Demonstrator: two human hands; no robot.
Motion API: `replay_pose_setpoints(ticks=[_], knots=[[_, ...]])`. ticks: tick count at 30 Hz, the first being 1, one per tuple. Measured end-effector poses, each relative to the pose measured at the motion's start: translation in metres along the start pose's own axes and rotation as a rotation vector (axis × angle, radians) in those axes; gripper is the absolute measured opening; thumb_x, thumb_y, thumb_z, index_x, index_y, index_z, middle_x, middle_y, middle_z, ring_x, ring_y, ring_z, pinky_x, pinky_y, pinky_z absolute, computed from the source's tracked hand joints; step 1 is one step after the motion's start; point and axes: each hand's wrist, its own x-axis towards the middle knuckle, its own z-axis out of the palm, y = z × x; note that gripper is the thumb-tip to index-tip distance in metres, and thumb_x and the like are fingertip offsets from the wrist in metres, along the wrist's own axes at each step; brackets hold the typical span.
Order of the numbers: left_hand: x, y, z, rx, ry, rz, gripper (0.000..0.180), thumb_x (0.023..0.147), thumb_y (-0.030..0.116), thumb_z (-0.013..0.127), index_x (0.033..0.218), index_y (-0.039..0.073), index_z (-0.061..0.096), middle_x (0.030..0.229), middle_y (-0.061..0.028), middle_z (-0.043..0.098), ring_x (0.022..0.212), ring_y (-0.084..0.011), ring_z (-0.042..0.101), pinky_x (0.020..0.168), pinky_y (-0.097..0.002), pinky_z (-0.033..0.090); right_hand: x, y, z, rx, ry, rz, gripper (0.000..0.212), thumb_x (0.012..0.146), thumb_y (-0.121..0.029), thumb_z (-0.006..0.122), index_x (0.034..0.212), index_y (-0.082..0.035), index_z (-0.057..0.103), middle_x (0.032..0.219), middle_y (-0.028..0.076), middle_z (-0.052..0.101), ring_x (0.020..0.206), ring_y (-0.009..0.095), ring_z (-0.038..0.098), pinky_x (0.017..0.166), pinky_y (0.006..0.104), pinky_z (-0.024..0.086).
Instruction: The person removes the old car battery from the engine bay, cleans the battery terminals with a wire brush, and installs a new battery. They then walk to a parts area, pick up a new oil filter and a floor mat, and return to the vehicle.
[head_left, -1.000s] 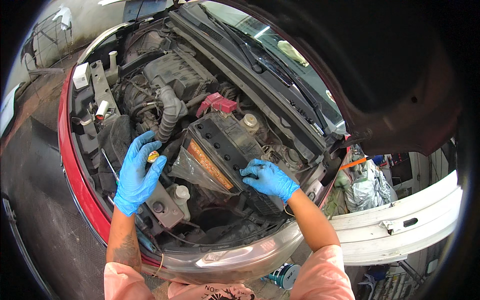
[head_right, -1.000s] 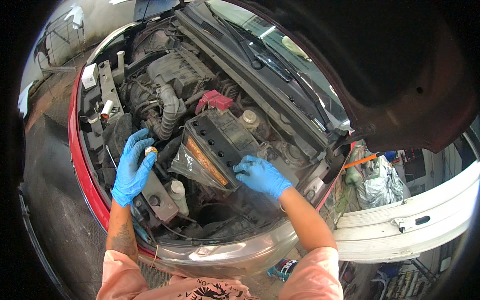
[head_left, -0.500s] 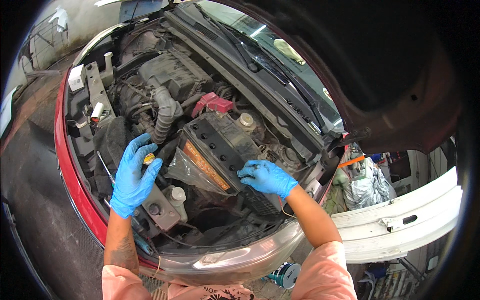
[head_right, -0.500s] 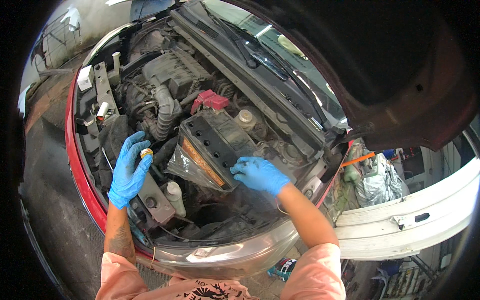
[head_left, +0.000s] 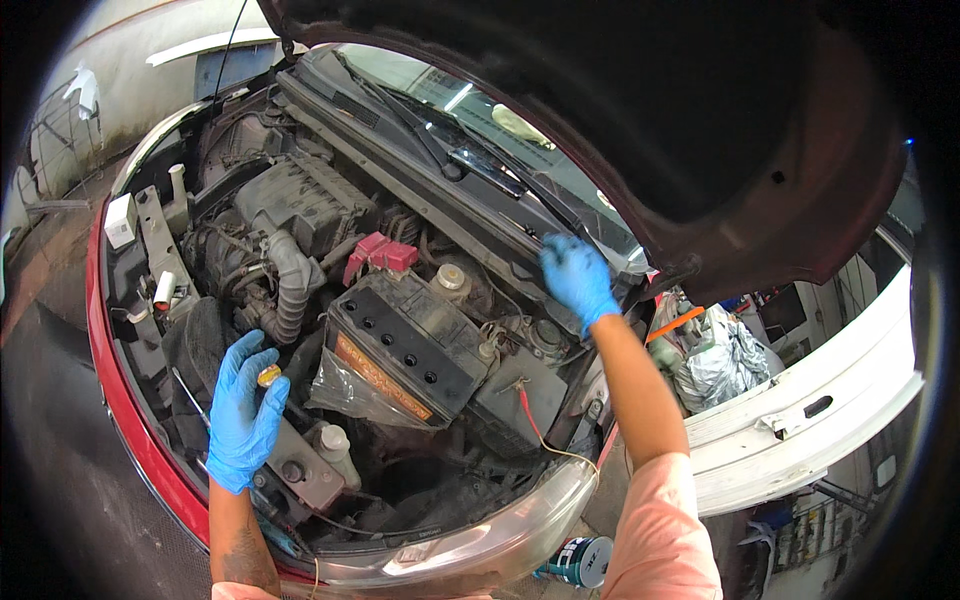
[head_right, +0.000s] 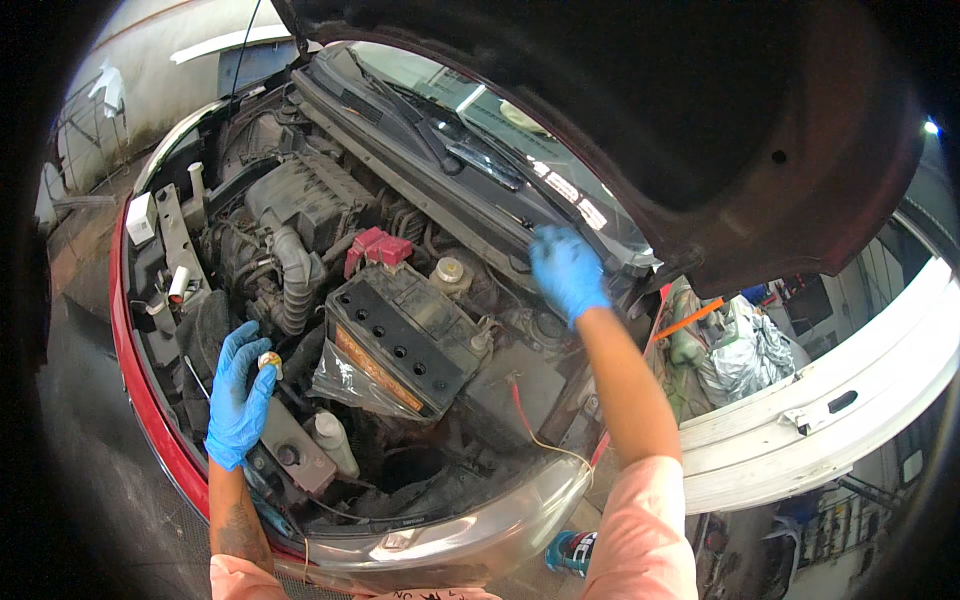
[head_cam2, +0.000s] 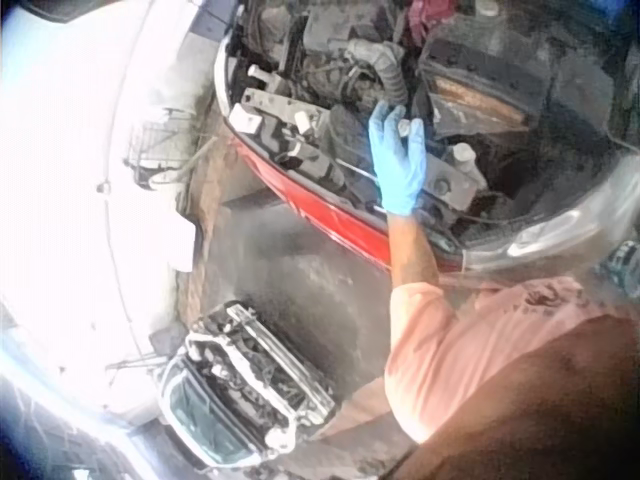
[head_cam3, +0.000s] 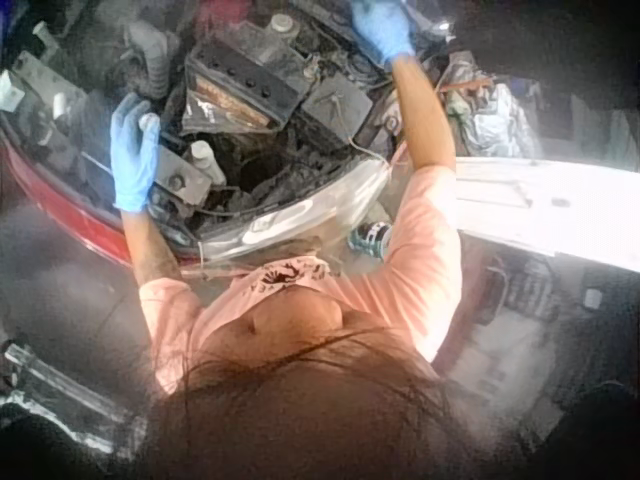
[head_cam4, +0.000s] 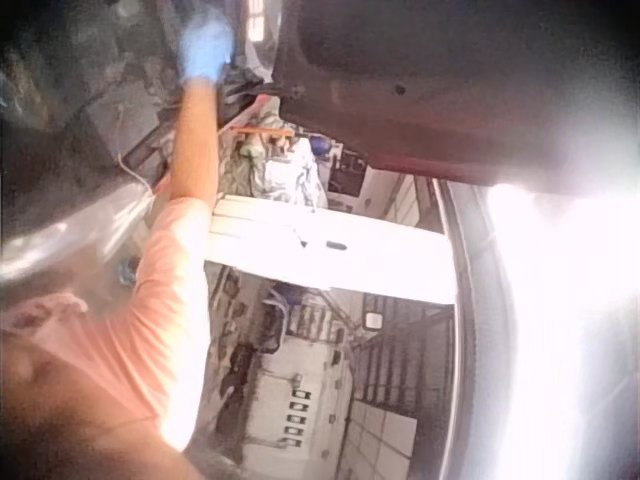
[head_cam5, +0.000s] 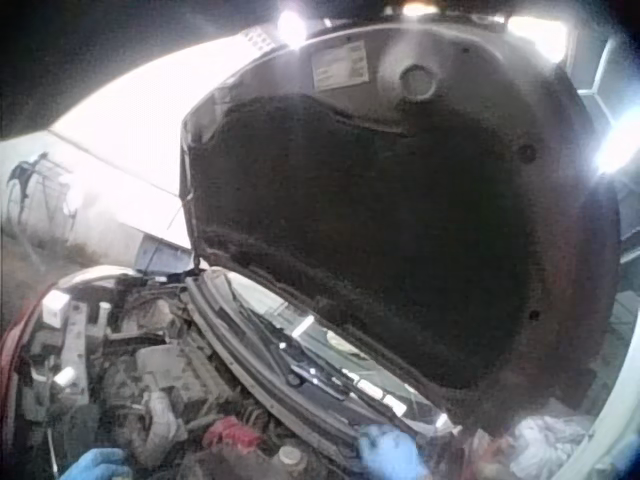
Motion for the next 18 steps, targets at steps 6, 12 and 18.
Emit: replay_pose_setpoints(ticks=[6, 12, 18], knots=[[-0.001, -0.002, -0.003, 0.007, 0.013, -0.004, 0.034, 0.093, 0.016, 0.072, 0.121, -0.003, 0.065, 0.139, -0.025, 0.056, 0.126, -0.04, 0.058, 0.109, -0.0434, 0.045, 0.038, 0.044, -0.011, -0.152, -0.492, 0.262, 0.037, 0.09, -0.024, 0.063, 0.125, -0.02, 0.075, 0.134, 0.013, 0.067, 0.123, 0.033, 0.065, 0.109, 0.0417, 0.049], [-0.002, -0.003, -0.004, 0.027, 0.005, -0.007, 0.034, 0.093, 0.014, 0.073, 0.122, -0.003, 0.065, 0.14, -0.0244, 0.055, 0.127, -0.0393, 0.057, 0.109, -0.0436, 0.044, 0.05, 0.09, 0.025, 0.004, -0.475, 0.316, 0.037, 0.085, -0.028, 0.074, 0.118, -0.013, 0.077, 0.123, 0.015, 0.073, 0.114, 0.032, 0.07, 0.104, 0.04, 0.052], [-0.002, -0.006, -0.003, 0.015, 0.009, -0.009, 0.034, 0.093, 0.014, 0.073, 0.121, -0.002, 0.065, 0.139, -0.0239, 0.055, 0.127, -0.0383, 0.058, 0.107, -0.0427, 0.046, 0.044, 0.106, 0.034, 0.084, -0.408, 0.318, 0.03, 0.083, -0.023, 0.075, 0.11, -0.009, 0.08, 0.114, 0.019, 0.075, 0.107, 0.032, 0.072, 0.099, 0.0388, 0.054]])
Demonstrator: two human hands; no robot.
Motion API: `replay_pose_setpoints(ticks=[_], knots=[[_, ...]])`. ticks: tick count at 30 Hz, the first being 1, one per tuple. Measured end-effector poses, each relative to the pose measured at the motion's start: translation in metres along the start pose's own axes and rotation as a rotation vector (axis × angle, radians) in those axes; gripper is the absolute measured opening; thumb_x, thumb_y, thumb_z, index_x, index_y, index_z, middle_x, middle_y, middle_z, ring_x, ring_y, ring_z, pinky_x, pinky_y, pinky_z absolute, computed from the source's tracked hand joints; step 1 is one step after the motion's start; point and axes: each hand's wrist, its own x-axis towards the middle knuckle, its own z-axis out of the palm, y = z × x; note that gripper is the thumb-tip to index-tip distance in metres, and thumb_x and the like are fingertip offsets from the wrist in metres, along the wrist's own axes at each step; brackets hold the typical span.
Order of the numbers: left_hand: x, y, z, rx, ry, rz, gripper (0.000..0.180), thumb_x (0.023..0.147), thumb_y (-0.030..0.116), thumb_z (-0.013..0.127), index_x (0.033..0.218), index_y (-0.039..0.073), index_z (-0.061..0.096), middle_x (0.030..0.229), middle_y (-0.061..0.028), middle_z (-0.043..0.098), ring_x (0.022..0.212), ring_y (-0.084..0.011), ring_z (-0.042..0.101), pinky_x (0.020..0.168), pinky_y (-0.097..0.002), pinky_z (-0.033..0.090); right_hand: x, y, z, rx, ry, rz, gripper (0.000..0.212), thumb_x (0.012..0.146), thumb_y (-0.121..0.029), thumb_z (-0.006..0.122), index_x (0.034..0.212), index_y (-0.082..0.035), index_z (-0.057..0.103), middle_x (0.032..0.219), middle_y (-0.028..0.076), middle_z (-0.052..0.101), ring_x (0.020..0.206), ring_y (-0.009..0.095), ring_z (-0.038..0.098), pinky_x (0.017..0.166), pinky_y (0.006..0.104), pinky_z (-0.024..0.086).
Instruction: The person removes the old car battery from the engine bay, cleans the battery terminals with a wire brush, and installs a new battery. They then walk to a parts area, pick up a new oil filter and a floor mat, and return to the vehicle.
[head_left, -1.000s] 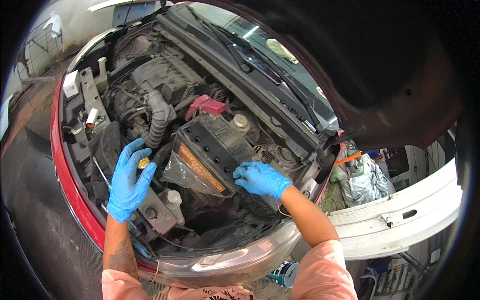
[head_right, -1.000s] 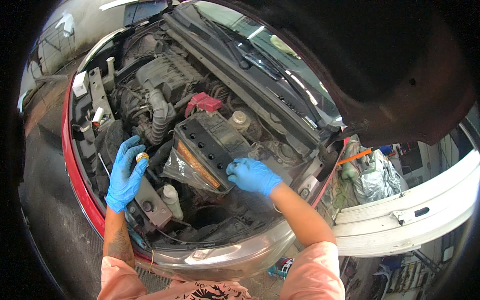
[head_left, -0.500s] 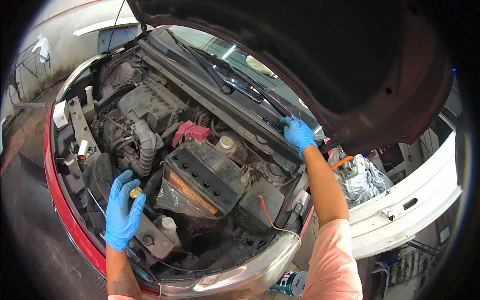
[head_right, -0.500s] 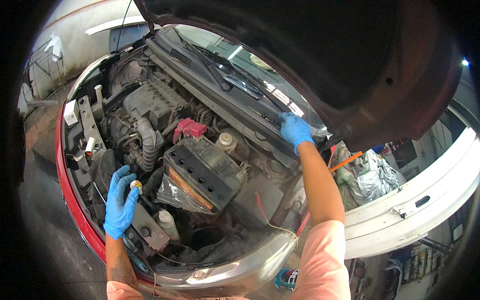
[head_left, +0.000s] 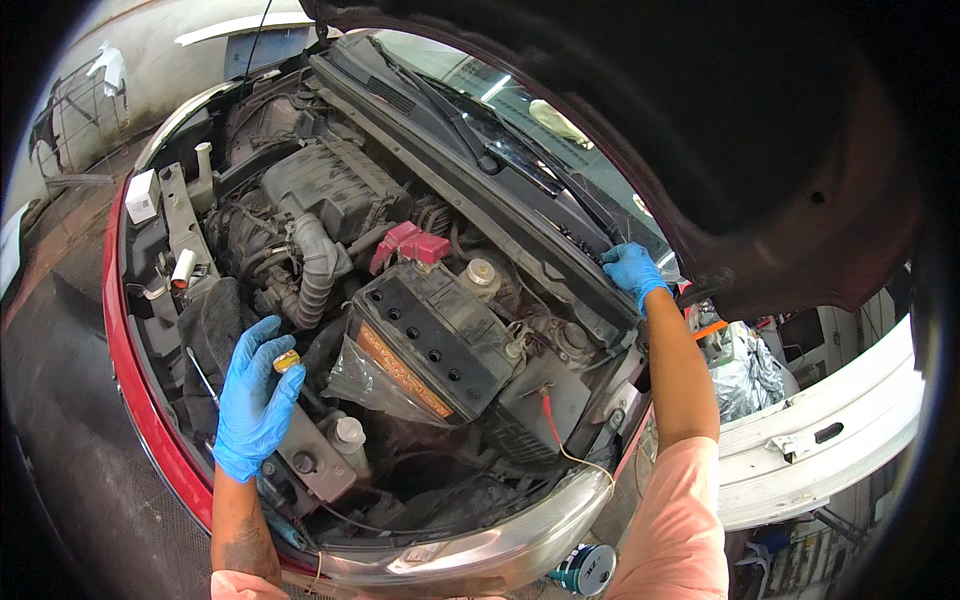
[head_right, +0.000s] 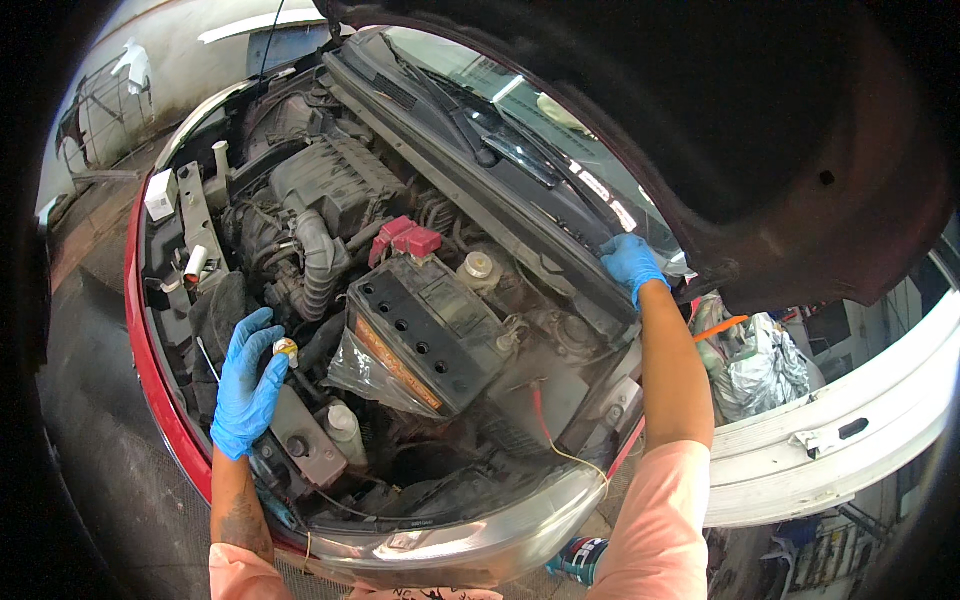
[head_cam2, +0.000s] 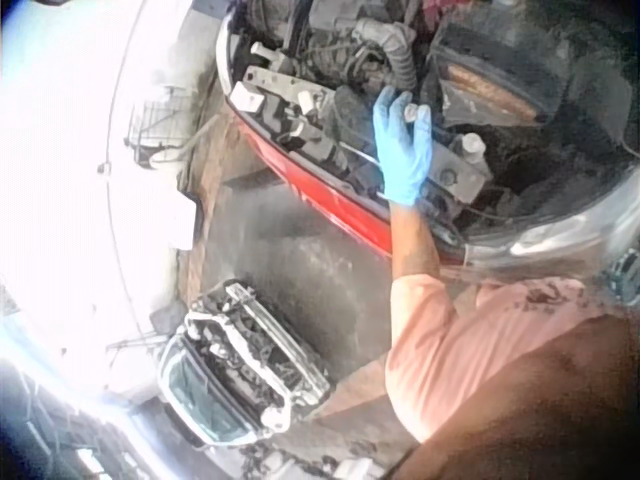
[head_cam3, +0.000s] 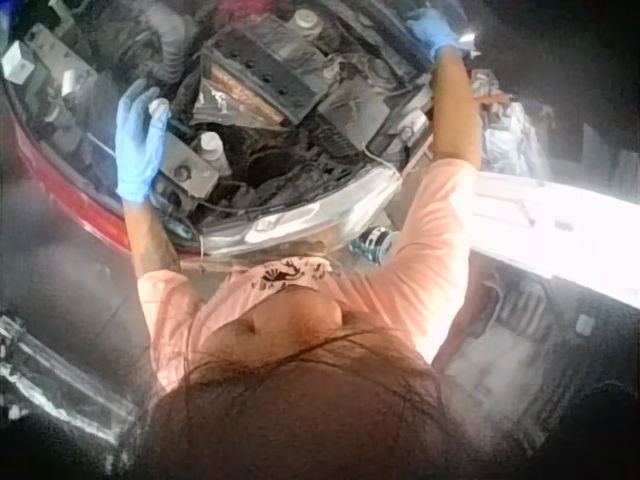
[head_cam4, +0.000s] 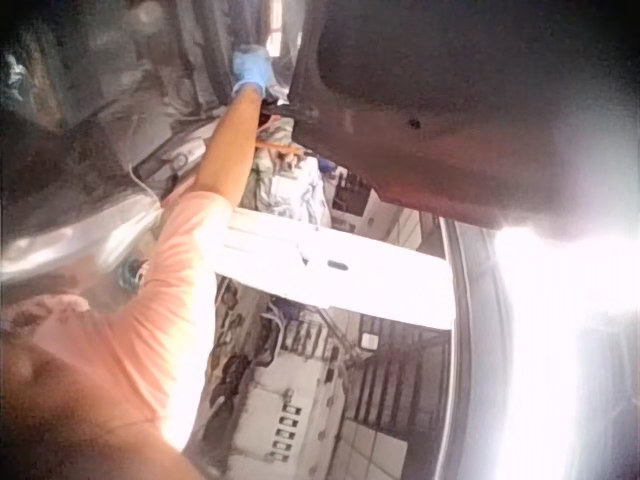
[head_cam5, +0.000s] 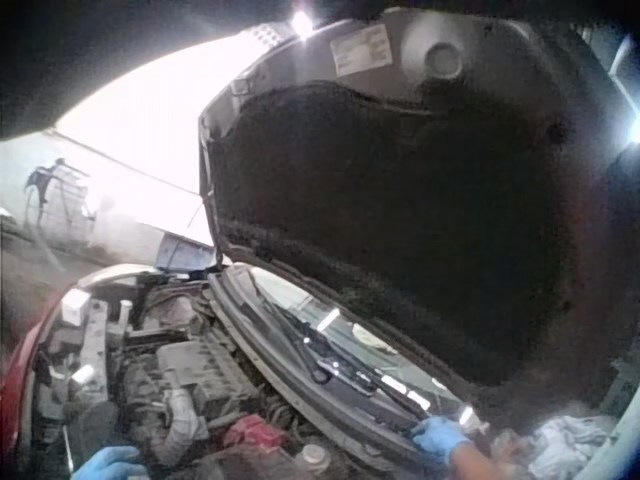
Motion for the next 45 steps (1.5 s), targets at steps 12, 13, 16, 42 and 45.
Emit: replay_pose_setpoints(ticks=[12, 13, 16, 42, 45], knots=[[0.0, 0.002, 0.0, 0.008, -0.003, 0.027, 0.034, 0.092, 0.014, 0.075, 0.119, -0.005, 0.065, 0.137, -0.0247, 0.056, 0.122, -0.0387, 0.06, 0.104, -0.0421, 0.048, -0.07, -0.084, -0.019, 0.082, 0.353, -0.397, 0.025, 0.092, -0.016, 0.065, 0.113, -0.008, 0.076, 0.113, 0.019, 0.073, 0.108, 0.037, 0.069, 0.097, 0.0448, 0.054], [-0.001, 0.0, 0.0, 0.0, 0.008, 0.019, 0.034, 0.092, 0.014, 0.075, 0.119, -0.005, 0.065, 0.137, -0.0247, 0.056, 0.122, -0.0386, 0.06, 0.104, -0.042, 0.048, -0.083, -0.103, -0.013, 0.089, 0.289, -0.506, 0.025, 0.093, -0.016, 0.065, 0.114, -0.008, 0.076, 0.112, 0.019, 0.074, 0.108, 0.036, 0.069, 0.097, 0.0439, 0.054], [0.0, 0.001, -0.001, -0.013, 0.015, 0.007, 0.033, 0.092, 0.013, 0.074, 0.118, -0.005, 0.066, 0.137, -0.0246, 0.056, 0.121, -0.0383, 0.061, 0.104, -0.0419, 0.048, -0.135, -0.151, 0.014, 0.554, -0.334, -0.471, 0.029, 0.094, -0.016, 0.068, 0.121, -0.006, 0.074, 0.119, 0.016, 0.074, 0.111, 0.027, 0.071, 0.1, 0.0382, 0.054], [0.0, 0.006, -0.005, -0.057, -0.022, -0.009, 0.031, 0.095, 0.011, 0.071, 0.12, -0.005, 0.064, 0.14, -0.0218, 0.053, 0.128, -0.0337, 0.056, 0.109, -0.0393, 0.044, -0.167, -0.192, 0.068, 0.14, -0.431, -0.623, 0.03, 0.095, -0.02, 0.072, 0.123, -0.009, 0.073, 0.106, 0.01, 0.075, 0.089, 0.027, 0.073, 0.088, 0.0352, 0.057], [0.0, 0.007, -0.006, -0.056, -0.021, -0.016, 0.031, 0.095, 0.011, 0.071, 0.121, -0.004, 0.065, 0.14, -0.0217, 0.054, 0.129, -0.0338, 0.056, 0.109, -0.0394, 0.044, -0.17, -0.188, 0.068, 0.173, -0.298, -0.643, 0.033, 0.093, -0.026, 0.071, 0.122, -0.012, 0.073, 0.108, 0.011, 0.072, 0.102, 0.032, 0.069, 0.095, 0.0419, 0.055]])
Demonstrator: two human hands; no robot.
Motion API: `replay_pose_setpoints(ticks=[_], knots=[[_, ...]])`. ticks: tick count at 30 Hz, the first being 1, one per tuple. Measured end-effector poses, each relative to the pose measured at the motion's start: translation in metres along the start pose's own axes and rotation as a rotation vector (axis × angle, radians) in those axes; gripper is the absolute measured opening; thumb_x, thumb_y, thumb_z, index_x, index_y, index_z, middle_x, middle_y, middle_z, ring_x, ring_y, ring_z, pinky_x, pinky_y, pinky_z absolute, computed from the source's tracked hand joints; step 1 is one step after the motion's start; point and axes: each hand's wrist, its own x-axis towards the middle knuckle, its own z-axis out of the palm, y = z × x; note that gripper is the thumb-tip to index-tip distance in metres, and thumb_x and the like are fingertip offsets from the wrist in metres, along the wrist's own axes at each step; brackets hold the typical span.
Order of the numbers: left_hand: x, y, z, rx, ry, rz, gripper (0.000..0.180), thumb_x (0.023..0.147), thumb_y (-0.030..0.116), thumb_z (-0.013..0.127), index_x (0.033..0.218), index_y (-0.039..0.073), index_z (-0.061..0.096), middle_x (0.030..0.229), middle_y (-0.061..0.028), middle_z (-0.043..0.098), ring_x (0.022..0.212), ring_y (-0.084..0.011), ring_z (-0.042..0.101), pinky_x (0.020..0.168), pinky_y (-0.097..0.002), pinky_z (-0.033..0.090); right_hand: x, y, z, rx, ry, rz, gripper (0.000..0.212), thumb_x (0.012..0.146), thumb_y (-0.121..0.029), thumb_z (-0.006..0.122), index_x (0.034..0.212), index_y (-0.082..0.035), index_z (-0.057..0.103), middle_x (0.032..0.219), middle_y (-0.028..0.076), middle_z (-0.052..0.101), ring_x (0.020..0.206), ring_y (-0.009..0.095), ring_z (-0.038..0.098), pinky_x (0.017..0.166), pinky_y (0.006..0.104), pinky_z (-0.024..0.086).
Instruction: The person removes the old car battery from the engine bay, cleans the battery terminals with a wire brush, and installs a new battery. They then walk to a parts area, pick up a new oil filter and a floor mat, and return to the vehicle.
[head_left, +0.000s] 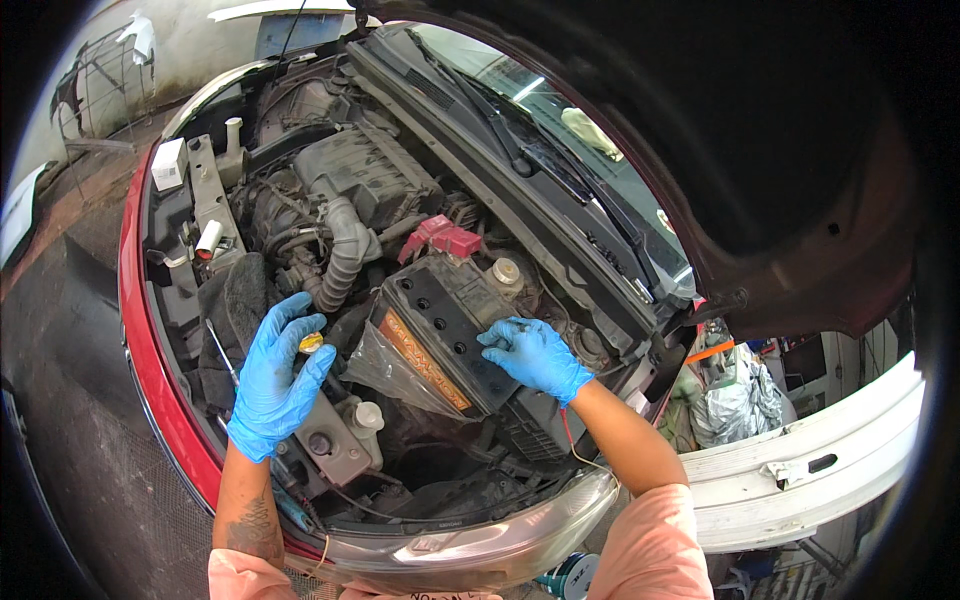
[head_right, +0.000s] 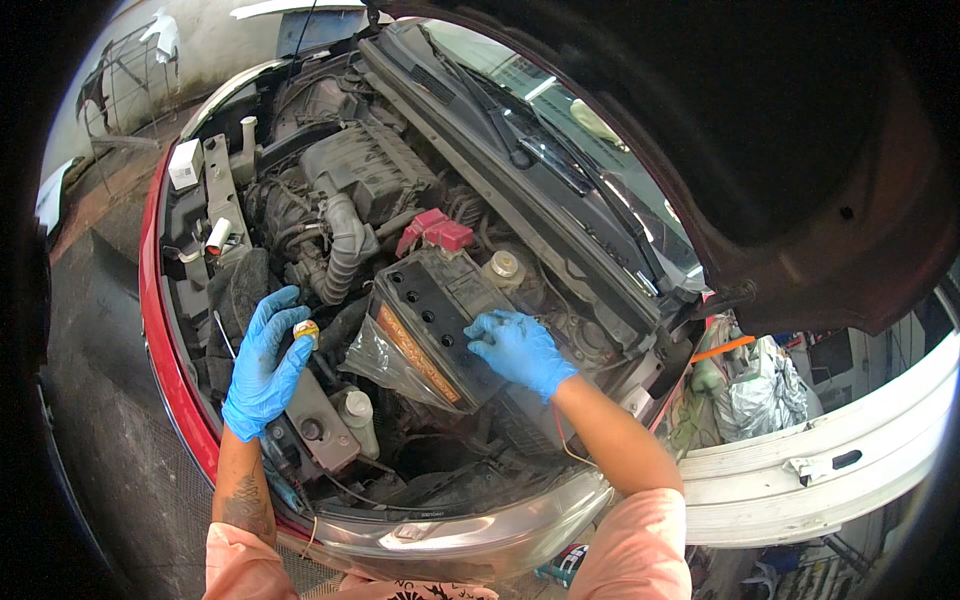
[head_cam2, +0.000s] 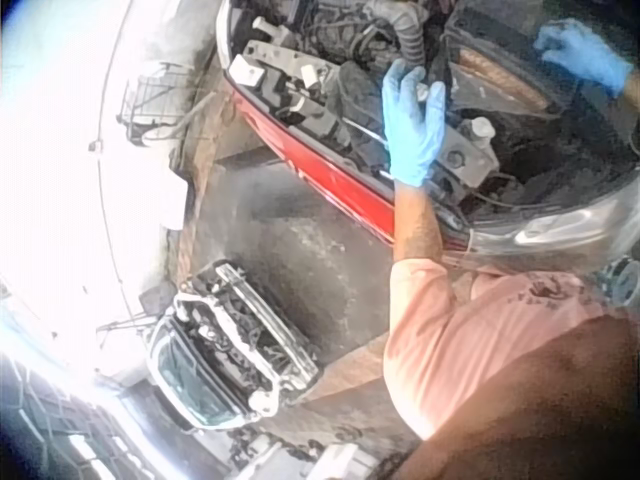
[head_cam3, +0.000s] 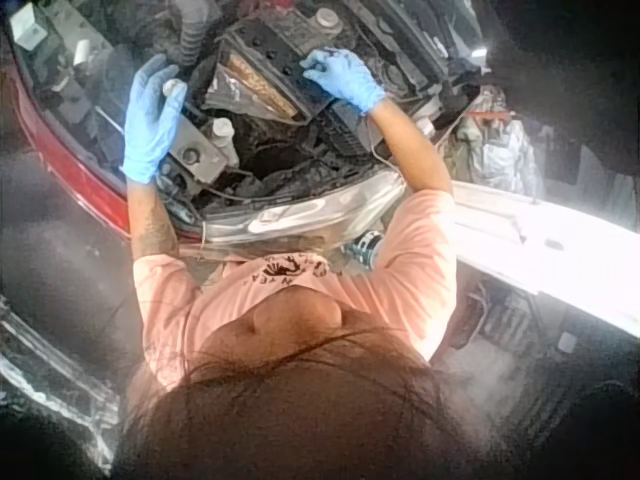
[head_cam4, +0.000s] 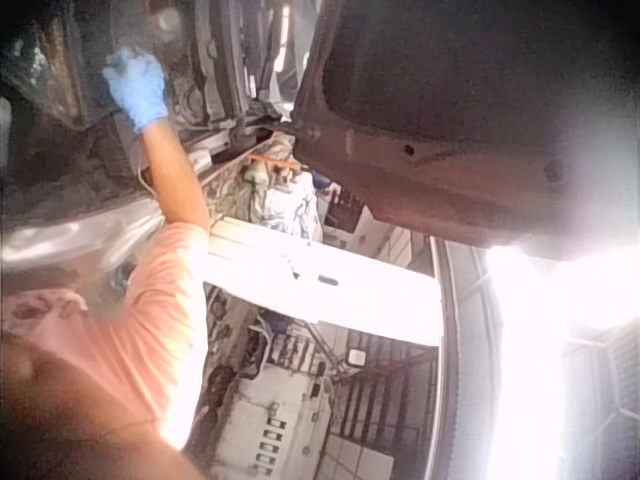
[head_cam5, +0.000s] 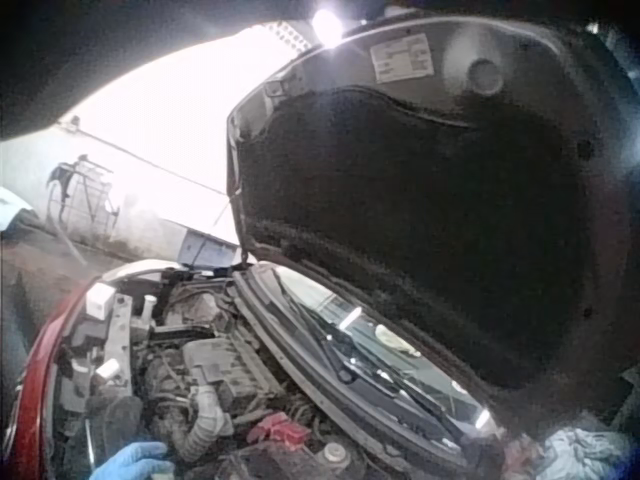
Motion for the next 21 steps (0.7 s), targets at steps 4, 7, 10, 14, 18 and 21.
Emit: replay_pose_setpoints(ticks=[4, 7, 10, 14, 18, 21], knots=[[0.001, 0.0, 0.001, 0.015, -0.009, 0.016, 0.03, 0.095, 0.011, 0.07, 0.121, -0.004, 0.065, 0.14, -0.0215, 0.054, 0.129, -0.0339, 0.056, 0.109, -0.0396, 0.044, -0.004, 0.012, 0.011, -0.003, -0.033, -0.311, 0.031, 0.092, -0.022, 0.073, 0.12, -0.009, 0.074, 0.106, 0.011, 0.07, 0.097, 0.028, 0.071, 0.087, 0.0375, 0.057], [0.001, 0.001, 0.002, -0.006, -0.008, 0.017, 0.03, 0.095, 0.011, 0.07, 0.121, -0.004, 0.065, 0.14, -0.0213, 0.054, 0.128, -0.0339, 0.056, 0.109, -0.0399, 0.045, -0.004, 0.011, 0.014, -0.083, -0.042, -0.312, 0.031, 0.094, -0.027, 0.07, 0.119, -0.009, 0.074, 0.108, 0.011, 0.068, 0.098, 0.029, 0.069, 0.086, 0.0393, 0.057], [0.002, -0.002, 0.003, -0.002, 0.015, 0.026, 0.034, 0.092, 0.012, 0.073, 0.12, -0.005, 0.065, 0.138, -0.0221, 0.056, 0.125, -0.0358, 0.059, 0.106, -0.0399, 0.047, -0.006, -0.004, 0.009, -0.244, -0.116, -0.202, 0.034, 0.096, -0.033, 0.066, 0.119, -0.009, 0.074, 0.111, 0.013, 0.068, 0.099, 0.031, 0.069, 0.088, 0.0418, 0.057], [0.001, -0.002, -0.001, -0.011, -0.004, 0.012, 0.03, 0.096, 0.013, 0.07, 0.121, -0.003, 0.064, 0.14, -0.0211, 0.054, 0.128, -0.0339, 0.056, 0.109, -0.0405, 0.045, -0.005, -0.036, -0.009, -0.456, -0.253, -0.006, 0.036, 0.097, -0.038, 0.064, 0.116, -0.01, 0.075, 0.11, 0.013, 0.069, 0.099, 0.031, 0.069, 0.087, 0.0422, 0.057], [-0.001, -0.001, -0.003, -0.012, 0.003, 0.008, 0.03, 0.096, 0.013, 0.07, 0.121, -0.003, 0.064, 0.14, -0.0212, 0.054, 0.128, -0.0339, 0.056, 0.109, -0.0403, 0.044, -0.014, -0.007, 0.017, -0.092, 0.179, -0.284, 0.031, 0.094, -0.038, 0.07, 0.104, -0.01, 0.077, 0.094, 0.01, 0.07, 0.088, 0.031, 0.07, 0.078, 0.0426, 0.057], [0.0, 0.0, 0.0, 0.011, 0.003, 0.029, 0.032, 0.095, 0.013, 0.071, 0.121, -0.004, 0.064, 0.139, -0.0217, 0.055, 0.127, -0.035, 0.057, 0.108, -0.0404, 0.045, -0.01, 0.008, 0.025, 0.088, 0.146, -0.336, 0.03, 0.093, -0.039, 0.07, 0.101, -0.011, 0.077, 0.092, 0.009, 0.071, 0.088, 0.032, 0.07, 0.079, 0.044, 0.057]])
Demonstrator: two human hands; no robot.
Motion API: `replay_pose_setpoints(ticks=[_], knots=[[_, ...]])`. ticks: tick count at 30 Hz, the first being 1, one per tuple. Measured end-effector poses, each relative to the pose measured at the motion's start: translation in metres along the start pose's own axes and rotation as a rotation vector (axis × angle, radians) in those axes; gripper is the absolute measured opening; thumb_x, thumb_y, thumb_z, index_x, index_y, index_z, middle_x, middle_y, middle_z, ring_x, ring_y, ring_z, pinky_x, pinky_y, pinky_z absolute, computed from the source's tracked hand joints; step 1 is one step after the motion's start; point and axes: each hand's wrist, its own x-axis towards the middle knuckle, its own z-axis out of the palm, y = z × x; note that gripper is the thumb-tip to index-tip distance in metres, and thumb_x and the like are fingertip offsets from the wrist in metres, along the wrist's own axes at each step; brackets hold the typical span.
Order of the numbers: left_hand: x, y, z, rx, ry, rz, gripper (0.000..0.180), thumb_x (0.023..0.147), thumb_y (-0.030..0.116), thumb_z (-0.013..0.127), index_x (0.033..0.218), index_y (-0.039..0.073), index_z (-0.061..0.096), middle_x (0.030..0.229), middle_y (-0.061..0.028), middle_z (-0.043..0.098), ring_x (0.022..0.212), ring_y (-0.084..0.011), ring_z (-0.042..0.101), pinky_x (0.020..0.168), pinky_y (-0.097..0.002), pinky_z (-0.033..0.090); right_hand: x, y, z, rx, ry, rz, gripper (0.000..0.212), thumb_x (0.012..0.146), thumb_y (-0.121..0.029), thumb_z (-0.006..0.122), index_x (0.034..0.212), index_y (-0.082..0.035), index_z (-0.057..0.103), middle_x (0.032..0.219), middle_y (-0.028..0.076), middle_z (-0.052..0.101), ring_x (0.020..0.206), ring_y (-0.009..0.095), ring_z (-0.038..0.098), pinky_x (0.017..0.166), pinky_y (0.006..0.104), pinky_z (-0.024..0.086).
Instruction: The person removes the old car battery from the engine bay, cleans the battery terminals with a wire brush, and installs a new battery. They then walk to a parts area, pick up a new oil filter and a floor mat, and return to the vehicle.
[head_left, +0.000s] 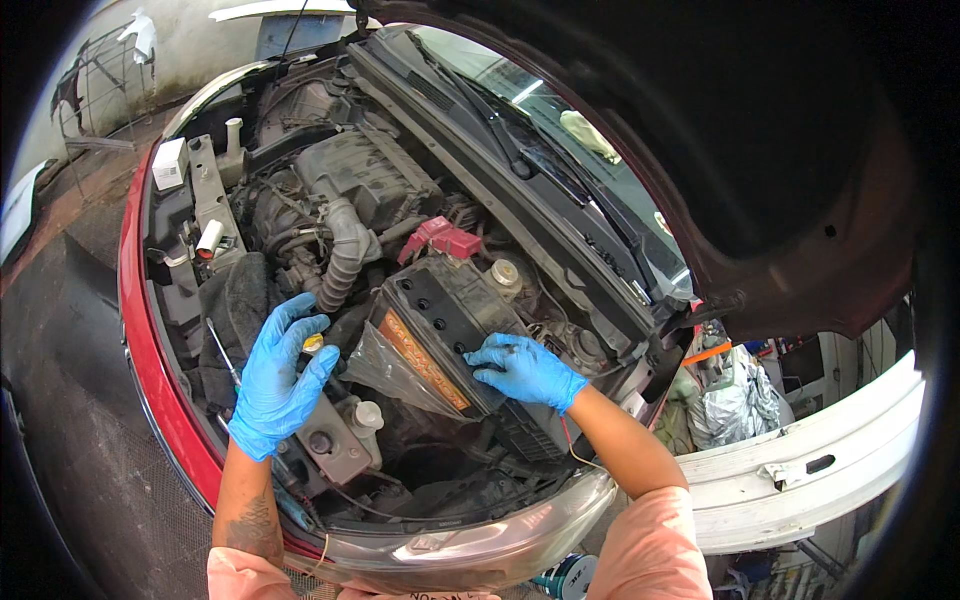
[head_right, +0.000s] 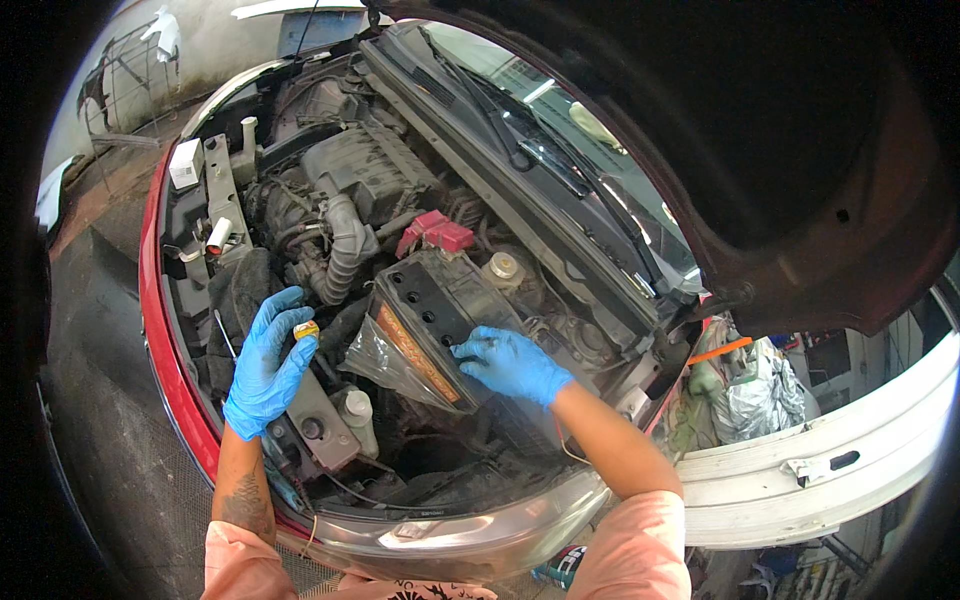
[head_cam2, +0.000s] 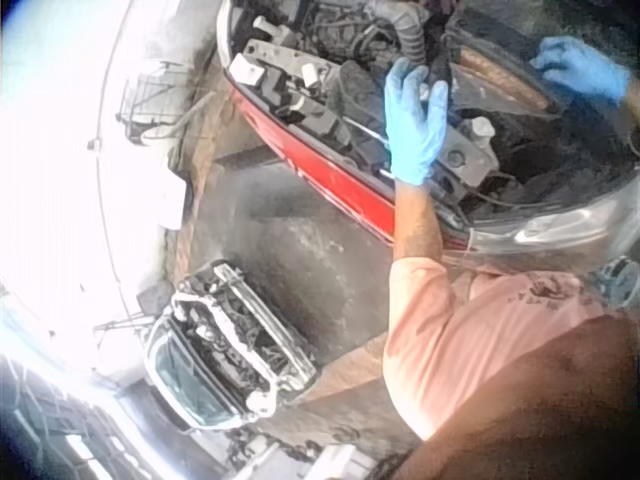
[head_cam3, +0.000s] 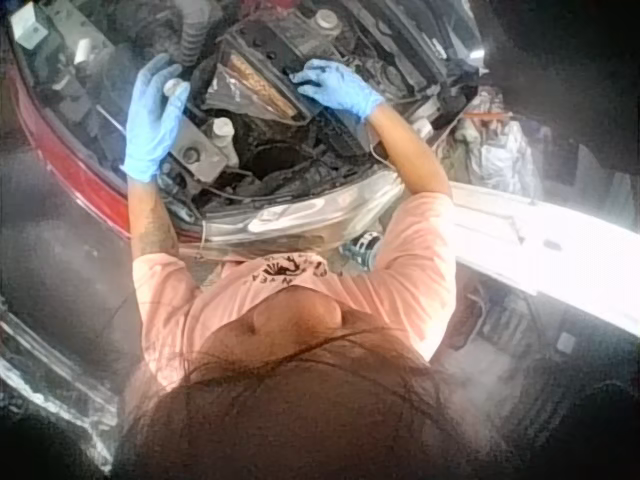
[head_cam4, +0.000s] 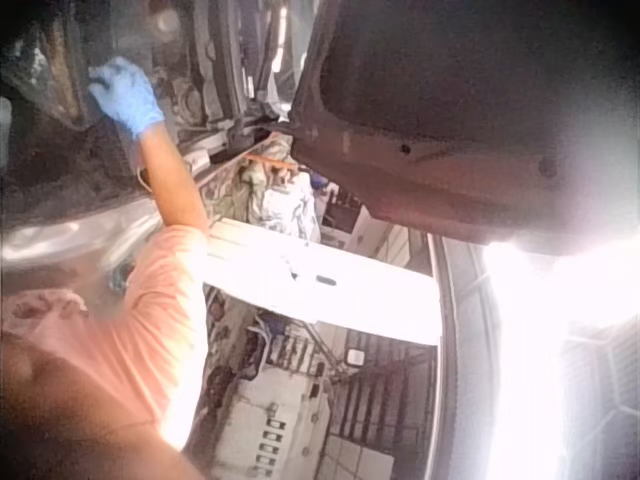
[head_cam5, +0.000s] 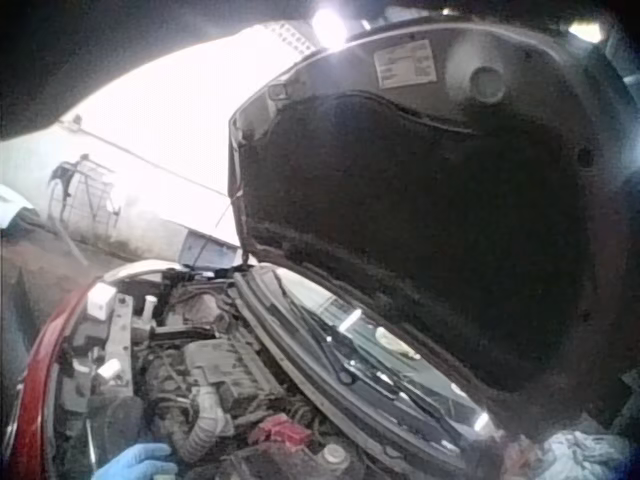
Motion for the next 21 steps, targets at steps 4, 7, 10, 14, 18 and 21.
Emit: replay_pose_setpoints(ticks=[4, 7, 10, 14, 18, 21], knots=[[0.002, 0.002, 0.006, 0.019, 0.016, -0.016, 0.033, 0.095, 0.014, 0.071, 0.12, -0.006, 0.064, 0.138, -0.023, 0.056, 0.126, -0.0379, 0.058, 0.107, -0.0408, 0.046, 0.0, 0.001, 0.004, -0.321, -0.058, 0.069, 0.037, 0.094, -0.047, 0.066, 0.092, -0.012, 0.077, 0.087, 0.011, 0.071, 0.083, 0.034, 0.07, 0.075, 0.0457, 0.058], [0.001, -0.007, 0.008, 0.065, 0.046, 0.02, 0.03, 0.098, 0.013, 0.066, 0.12, -0.007, 0.063, 0.139, -0.0241, 0.054, 0.128, -0.0387, 0.055, 0.11, -0.0415, 0.042, 0.004, -0.028, -0.011, -0.352, -0.083, 0.229, 0.047, 0.097, -0.056, 0.056, 0.099, -0.013, 0.076, 0.094, 0.013, 0.073, 0.091, 0.035, 0.071, 0.078, 0.0464, 0.059], [0.002, -0.038, 0.013, 0.11, 0.066, 0.065, 0.027, 0.099, 0.012, 0.062, 0.118, -0.007, 0.061, 0.139, -0.0248, 0.054, 0.127, -0.0396, 0.054, 0.11, -0.0424, 0.042, 0.002, -0.023, 0.001, -0.091, -0.012, 0.158, 0.024, 0.084, -0.019, 0.062, 0.098, -0.006, 0.076, 0.103, 0.02, 0.073, 0.099, 0.041, 0.07, 0.086, 0.0509, 0.056], [-0.006, -0.045, 0.005, 0.451, 0.043, 0.182, 0.021, 0.1, 0.013, 0.061, 0.111, -0.005, 0.062, 0.135, -0.0263, 0.055, 0.126, -0.0428, 0.053, 0.11, -0.0463, 0.04, 0.035, -0.016, 0.04, -0.117, 0.126, 0.266, 0.02, 0.08, -0.009, 0.063, 0.093, 0.003, 0.074, 0.098, 0.028, 0.073, 0.094, 0.044, 0.072, 0.083, 0.0524, 0.057], [-0.003, 0.028, 0.069, 0.307, -0.115, 0.344, 0.02, 0.094, 0.012, 0.068, 0.106, -0.004, 0.064, 0.129, -0.0256, 0.059, 0.12, -0.0421, 0.058, 0.104, -0.047, 0.046, -0.009, -0.018, 0.035, -0.182, 0.258, 0.397, 0.023, 0.08, -0.022, 0.065, 0.088, -0.003, 0.075, 0.092, 0.022, 0.074, 0.085, 0.04, 0.073, 0.074, 0.0511, 0.058], [0.0, 0.042, 0.104, 0.294, -0.297, 0.381, 0.028, 0.093, 0.019, 0.07, 0.111, -0.003, 0.064, 0.123, -0.0244, 0.06, 0.114, -0.0442, 0.058, 0.099, -0.0488, 0.048, -0.033, -0.035, 0.03, -0.175, 0.39, 0.328, 0.027, 0.081, -0.03, 0.067, 0.086, -0.003, 0.073, 0.085, 0.019, 0.072, 0.079, 0.039, 0.071, 0.071, 0.0512, 0.057]])
